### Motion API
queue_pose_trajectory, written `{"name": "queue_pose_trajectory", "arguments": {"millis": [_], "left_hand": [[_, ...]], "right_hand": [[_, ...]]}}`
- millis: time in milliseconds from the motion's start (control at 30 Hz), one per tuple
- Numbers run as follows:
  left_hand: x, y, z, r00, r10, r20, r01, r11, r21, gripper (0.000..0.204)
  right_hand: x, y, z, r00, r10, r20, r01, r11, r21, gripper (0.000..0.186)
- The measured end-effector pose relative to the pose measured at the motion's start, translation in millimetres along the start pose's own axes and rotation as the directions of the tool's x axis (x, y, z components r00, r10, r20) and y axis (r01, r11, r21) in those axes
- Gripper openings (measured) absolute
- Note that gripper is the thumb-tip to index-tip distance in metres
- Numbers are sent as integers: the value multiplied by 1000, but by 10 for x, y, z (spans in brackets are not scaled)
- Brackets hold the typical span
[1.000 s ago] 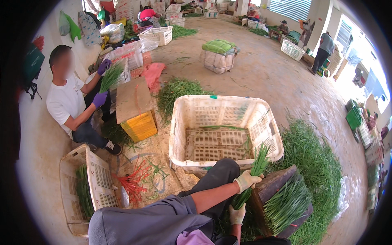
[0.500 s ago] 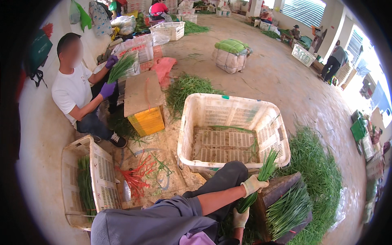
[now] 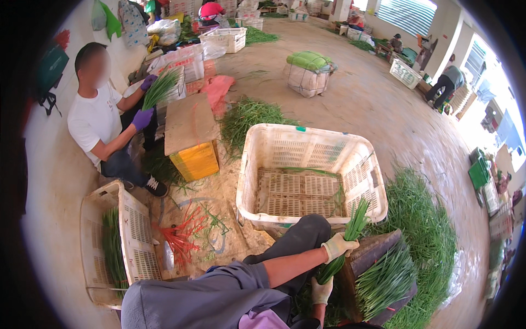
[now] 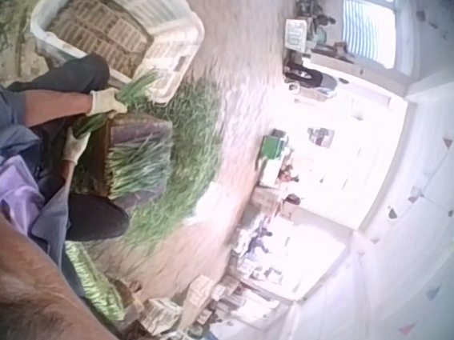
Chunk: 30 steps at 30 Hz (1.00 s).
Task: The person gathers green onions, aligns them on a wooden board, and ties them into bundles using red string before placing them into a white plastic crate.
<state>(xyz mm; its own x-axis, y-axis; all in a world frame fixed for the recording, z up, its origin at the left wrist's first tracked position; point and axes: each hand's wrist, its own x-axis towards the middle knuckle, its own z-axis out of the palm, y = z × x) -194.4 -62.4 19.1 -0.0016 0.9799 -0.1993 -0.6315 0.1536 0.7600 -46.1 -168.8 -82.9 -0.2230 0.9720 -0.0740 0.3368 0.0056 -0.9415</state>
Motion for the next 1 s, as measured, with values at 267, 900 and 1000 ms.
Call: {"name": "queue_pose_trajectory", "arguments": {"millis": [267, 900, 1000], "left_hand": [[-19, -63, -30, 999, 34, 12, -33, 999, -24, 8], [411, 560, -174, 967, 170, -188, -253, 680, -688, 32], [371, 670, -114, 946, 193, -261, -319, 701, -638, 33]], "right_hand": [[-71, 5, 20, 1000, 2, 8, -2, 999, 44, 57], [120, -1326, -1279, 978, -139, -159, 11, 786, -618, 47], [217, -1406, -1516, 966, -199, -164, 55, 783, -620, 47]]}}
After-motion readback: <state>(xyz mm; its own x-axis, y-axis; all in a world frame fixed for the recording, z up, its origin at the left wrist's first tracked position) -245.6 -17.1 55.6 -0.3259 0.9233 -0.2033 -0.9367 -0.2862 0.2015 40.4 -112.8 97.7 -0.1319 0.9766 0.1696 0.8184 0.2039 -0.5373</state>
